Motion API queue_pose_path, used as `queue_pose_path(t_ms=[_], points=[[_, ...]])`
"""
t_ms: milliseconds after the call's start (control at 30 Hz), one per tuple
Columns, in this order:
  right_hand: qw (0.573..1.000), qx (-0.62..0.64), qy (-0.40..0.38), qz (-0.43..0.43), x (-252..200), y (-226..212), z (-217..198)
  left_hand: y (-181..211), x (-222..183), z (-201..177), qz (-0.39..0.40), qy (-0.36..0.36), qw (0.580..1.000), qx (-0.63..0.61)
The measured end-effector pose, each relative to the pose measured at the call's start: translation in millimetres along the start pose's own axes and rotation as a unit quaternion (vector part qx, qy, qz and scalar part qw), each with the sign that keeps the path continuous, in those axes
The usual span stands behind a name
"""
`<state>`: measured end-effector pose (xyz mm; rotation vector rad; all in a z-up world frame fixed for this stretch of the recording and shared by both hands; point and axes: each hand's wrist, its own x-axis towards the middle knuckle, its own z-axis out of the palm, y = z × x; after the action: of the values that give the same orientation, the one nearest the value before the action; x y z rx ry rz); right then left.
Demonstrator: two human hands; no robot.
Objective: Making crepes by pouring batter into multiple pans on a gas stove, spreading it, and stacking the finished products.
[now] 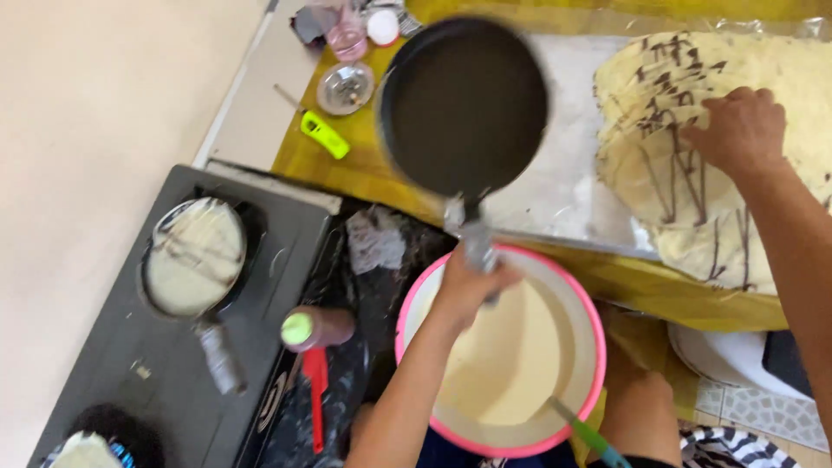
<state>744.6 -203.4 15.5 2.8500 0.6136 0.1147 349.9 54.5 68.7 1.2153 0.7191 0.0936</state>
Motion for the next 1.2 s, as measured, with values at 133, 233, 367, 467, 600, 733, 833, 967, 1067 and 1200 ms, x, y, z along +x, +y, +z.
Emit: queue_pose_path(t_ms=[133,233,367,467,600,733,833,967,1067,1200], points=[[0.996,-0.056,-0.062,-0.017,5,-4,-21,-16,152,112,0.031,-0.044,0.998,0.017],[0.995,0.002,-0.094,-0.04,16,5,-12,-4,202,176,0.053,-0.091,0.984,0.146],[0.963,0.196,-0.181,-0.038,-8,2,-59,-17,247,229,0.045,-0.089,0.975,0.197],[0.963,0.235,-0.112,-0.075,-15,24,-41,-22,263,235,0.063,-0.157,0.967,0.192],[0.931,0.347,-0.114,-0.018,-26,25,-77,-10,259,226,0.105,-0.137,0.958,0.228],[0.962,0.266,-0.051,-0.045,-1,32,-27,-24,279,231,0.223,-0.063,0.92,0.314],[0.973,0.215,0.022,-0.079,-3,33,4,-91,323,235,0.4,0.003,0.877,0.266],[0.93,0.037,0.314,-0.188,-65,32,30,-99,256,202,0.308,0.045,0.91,0.274],[0.953,0.154,0.2,-0.167,-139,-45,15,-38,124,130,0.217,0.021,0.952,0.217],[0.795,0.509,-0.326,-0.048,-231,-238,-10,2,-72,17,0.078,0.029,0.996,0.025]])
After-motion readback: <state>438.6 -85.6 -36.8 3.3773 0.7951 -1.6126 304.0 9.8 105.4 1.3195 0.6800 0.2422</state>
